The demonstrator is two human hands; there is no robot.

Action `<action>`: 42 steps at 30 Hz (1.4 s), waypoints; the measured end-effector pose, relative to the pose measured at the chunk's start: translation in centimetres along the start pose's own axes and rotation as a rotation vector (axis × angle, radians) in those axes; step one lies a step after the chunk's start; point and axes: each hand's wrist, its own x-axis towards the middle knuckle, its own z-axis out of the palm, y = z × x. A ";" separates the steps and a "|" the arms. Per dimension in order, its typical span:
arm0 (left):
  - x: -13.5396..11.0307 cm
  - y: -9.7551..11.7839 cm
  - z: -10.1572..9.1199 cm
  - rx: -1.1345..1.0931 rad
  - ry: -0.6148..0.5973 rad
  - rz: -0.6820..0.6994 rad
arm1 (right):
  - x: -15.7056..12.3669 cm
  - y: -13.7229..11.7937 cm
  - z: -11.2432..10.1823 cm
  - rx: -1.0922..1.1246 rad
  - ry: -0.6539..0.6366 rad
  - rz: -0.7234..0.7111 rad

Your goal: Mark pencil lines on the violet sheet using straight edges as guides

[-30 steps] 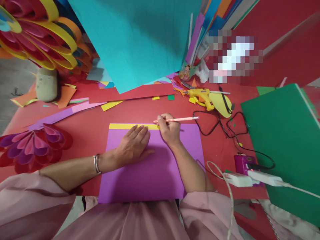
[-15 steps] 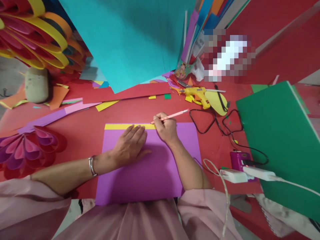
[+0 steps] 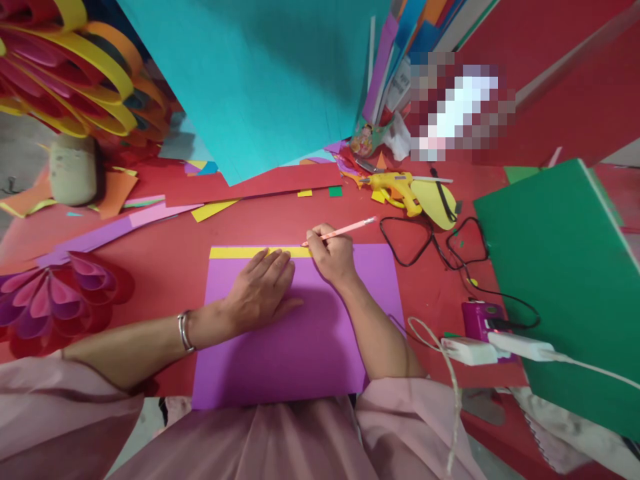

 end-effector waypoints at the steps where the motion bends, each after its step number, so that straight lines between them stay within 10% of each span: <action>1: 0.0 0.0 0.0 0.001 0.003 0.000 | 0.0 0.0 0.0 0.001 -0.001 0.001; 42: -0.2 -0.1 0.6 -0.048 0.050 0.001 | -0.4 -1.1 -1.6 0.146 0.115 0.110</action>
